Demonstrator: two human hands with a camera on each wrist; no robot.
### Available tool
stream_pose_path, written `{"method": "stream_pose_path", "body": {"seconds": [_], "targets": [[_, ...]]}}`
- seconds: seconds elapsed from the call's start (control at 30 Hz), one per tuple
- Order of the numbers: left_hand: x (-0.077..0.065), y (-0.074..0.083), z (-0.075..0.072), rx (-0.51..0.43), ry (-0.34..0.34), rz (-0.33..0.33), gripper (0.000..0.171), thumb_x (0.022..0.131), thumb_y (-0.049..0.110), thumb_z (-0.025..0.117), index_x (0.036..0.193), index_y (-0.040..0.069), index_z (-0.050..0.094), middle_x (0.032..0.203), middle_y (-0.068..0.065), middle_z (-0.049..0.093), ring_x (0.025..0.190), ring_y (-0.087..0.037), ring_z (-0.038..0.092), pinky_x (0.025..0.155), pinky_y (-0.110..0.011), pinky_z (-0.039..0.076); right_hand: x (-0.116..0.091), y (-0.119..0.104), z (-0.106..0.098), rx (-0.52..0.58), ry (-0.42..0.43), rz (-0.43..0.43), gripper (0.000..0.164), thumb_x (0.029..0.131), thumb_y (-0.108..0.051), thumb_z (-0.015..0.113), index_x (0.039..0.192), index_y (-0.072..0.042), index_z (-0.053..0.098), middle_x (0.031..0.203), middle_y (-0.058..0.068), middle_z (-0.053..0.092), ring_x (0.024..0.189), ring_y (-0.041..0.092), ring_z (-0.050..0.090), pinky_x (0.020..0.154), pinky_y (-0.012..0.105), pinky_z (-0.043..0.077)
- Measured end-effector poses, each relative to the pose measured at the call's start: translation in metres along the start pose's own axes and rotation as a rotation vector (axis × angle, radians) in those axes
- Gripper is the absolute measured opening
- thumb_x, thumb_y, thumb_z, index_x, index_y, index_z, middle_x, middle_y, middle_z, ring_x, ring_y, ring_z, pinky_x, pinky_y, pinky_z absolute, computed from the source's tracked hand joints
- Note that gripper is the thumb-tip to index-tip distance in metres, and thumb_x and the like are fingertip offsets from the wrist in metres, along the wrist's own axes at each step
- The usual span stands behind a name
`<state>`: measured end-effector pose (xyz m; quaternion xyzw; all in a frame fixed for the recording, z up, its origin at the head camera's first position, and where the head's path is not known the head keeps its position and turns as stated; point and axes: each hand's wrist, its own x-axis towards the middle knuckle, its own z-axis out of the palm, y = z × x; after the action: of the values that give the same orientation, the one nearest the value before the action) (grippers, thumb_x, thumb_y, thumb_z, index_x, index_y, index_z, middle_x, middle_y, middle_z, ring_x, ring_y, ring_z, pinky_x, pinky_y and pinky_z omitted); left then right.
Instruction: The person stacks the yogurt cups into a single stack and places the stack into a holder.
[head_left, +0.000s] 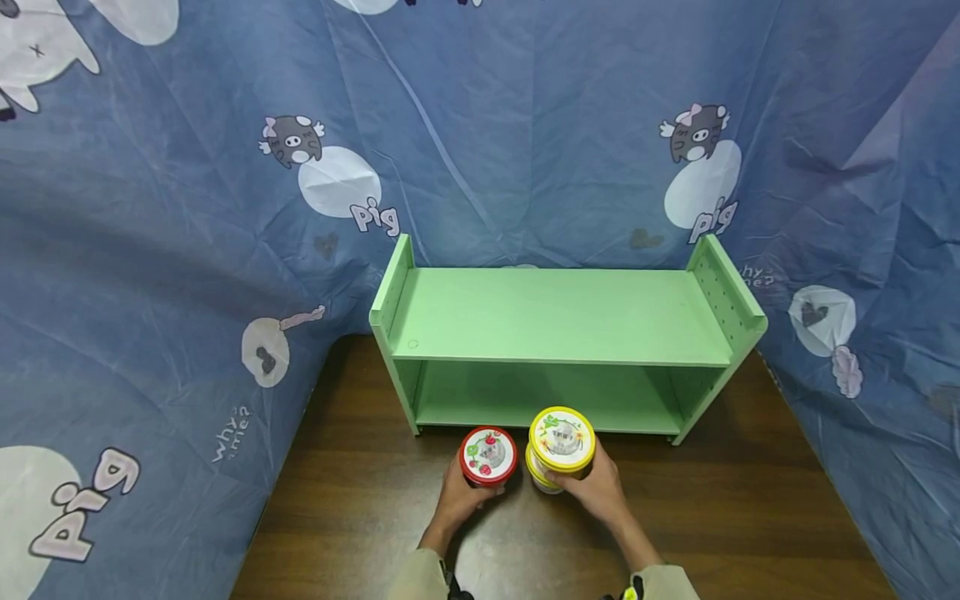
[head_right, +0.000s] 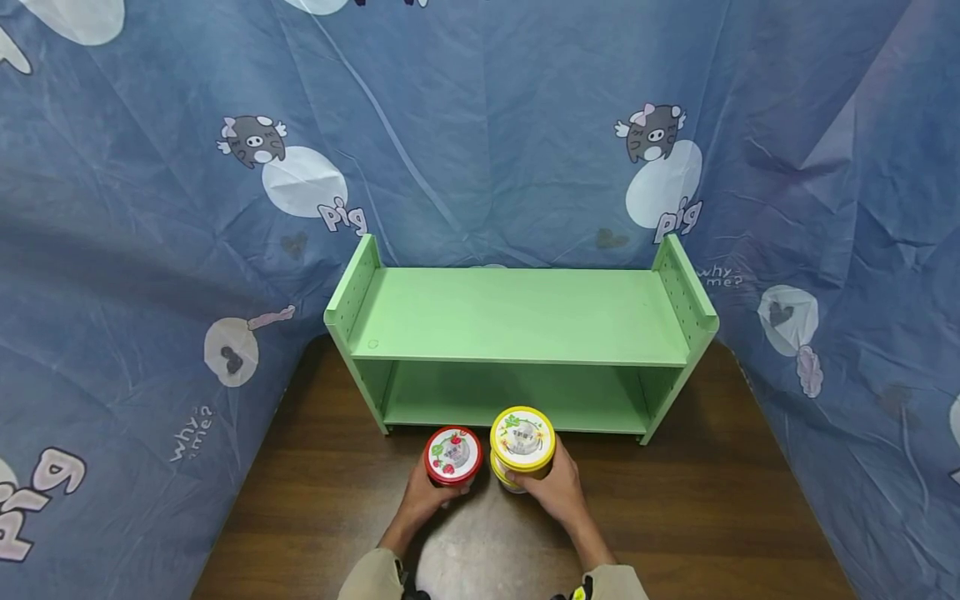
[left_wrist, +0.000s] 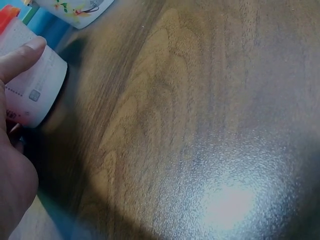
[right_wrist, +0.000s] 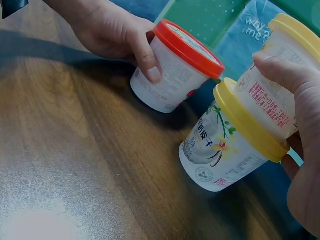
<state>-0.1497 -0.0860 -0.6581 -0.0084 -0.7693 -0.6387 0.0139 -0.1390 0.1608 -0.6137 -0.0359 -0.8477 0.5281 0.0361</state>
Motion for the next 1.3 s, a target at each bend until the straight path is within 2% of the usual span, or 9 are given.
{"method": "stream_pose_path", "body": {"seconds": [0.17,0.27,0.4,0.63,0.73,0.83,0.93,0.97,1.3], "targets": [[0.004,-0.015,0.000,-0.009,-0.023,-0.062,0.100,0.061,-0.002,0.091,0.148,0.008,0.043,0.131,-0.025,0.061,0.053,-0.006,0.054,0.040,-0.025,0.047,0.000,0.001,0.000,0.002,-0.001,0.007,0.089,0.067,-0.028,0.093,0.140,-0.005,0.049,0.128,0.015,0.066,0.123,0.029,0.058,0.110,0.052,0.040],[0.004,-0.017,-0.001,-0.013,-0.027,-0.083,0.103,0.061,0.001,0.091,0.150,0.010,0.039,0.132,-0.026,0.060,0.047,-0.007,0.052,0.040,-0.026,0.047,0.000,0.000,0.000,-0.003,0.001,0.011,0.088,0.067,-0.029,0.093,0.139,-0.005,0.049,0.128,0.015,0.066,0.123,0.029,0.058,0.110,0.052,0.041],[0.005,-0.017,-0.003,0.009,-0.026,-0.074,0.103,0.062,0.004,0.092,0.150,0.008,0.038,0.129,-0.027,0.061,0.047,-0.008,0.052,0.041,-0.027,0.049,0.000,-0.001,0.000,-0.009,0.012,0.013,0.086,0.066,-0.029,0.093,0.138,-0.006,0.050,0.127,0.014,0.066,0.122,0.029,0.059,0.109,0.051,0.042],[0.007,-0.015,-0.005,0.047,-0.005,-0.073,0.098,0.061,0.006,0.093,0.145,0.006,0.043,0.125,-0.024,0.063,0.065,-0.004,0.055,0.047,-0.025,0.050,0.001,0.000,0.001,-0.009,0.018,0.003,0.086,0.065,-0.028,0.093,0.137,-0.008,0.051,0.127,0.013,0.067,0.122,0.029,0.059,0.109,0.051,0.042],[0.007,-0.014,-0.005,0.045,-0.001,-0.068,0.097,0.060,0.006,0.093,0.144,0.005,0.045,0.122,-0.023,0.065,0.065,-0.008,0.057,0.048,-0.026,0.051,0.001,0.000,0.000,-0.011,0.014,0.000,0.087,0.066,-0.029,0.093,0.139,-0.007,0.050,0.128,0.014,0.066,0.123,0.030,0.059,0.109,0.052,0.041],[0.007,-0.014,-0.005,0.069,0.014,-0.065,0.098,0.058,0.009,0.095,0.143,0.006,0.046,0.123,-0.018,0.066,0.086,-0.011,0.061,0.071,-0.024,0.054,0.001,0.001,0.000,-0.010,0.007,0.005,0.089,0.067,-0.029,0.093,0.140,-0.006,0.049,0.129,0.015,0.065,0.124,0.031,0.058,0.110,0.053,0.041],[0.006,-0.012,-0.005,0.096,0.025,-0.063,0.100,0.057,0.012,0.096,0.144,0.008,0.046,0.127,-0.014,0.066,0.108,-0.016,0.060,0.096,-0.024,0.047,0.000,0.001,0.000,-0.015,-0.002,0.004,0.089,0.067,-0.030,0.092,0.141,-0.005,0.048,0.129,0.016,0.065,0.124,0.031,0.058,0.110,0.053,0.040],[0.006,-0.012,-0.005,0.100,0.024,-0.061,0.101,0.057,0.013,0.096,0.145,0.008,0.046,0.128,-0.013,0.066,0.112,-0.018,0.060,0.100,-0.026,0.046,0.000,0.001,0.000,-0.015,-0.003,0.003,0.089,0.067,-0.030,0.092,0.141,-0.005,0.048,0.129,0.016,0.065,0.124,0.031,0.058,0.110,0.053,0.040],[0.003,-0.003,-0.008,0.092,0.021,-0.043,0.100,0.057,0.014,0.096,0.144,0.006,0.047,0.130,-0.013,0.066,0.123,-0.024,0.058,0.110,-0.037,0.042,0.000,0.002,0.001,-0.016,0.012,-0.014,0.086,0.067,-0.029,0.093,0.138,-0.005,0.050,0.126,0.015,0.067,0.122,0.030,0.059,0.109,0.052,0.042]]}}
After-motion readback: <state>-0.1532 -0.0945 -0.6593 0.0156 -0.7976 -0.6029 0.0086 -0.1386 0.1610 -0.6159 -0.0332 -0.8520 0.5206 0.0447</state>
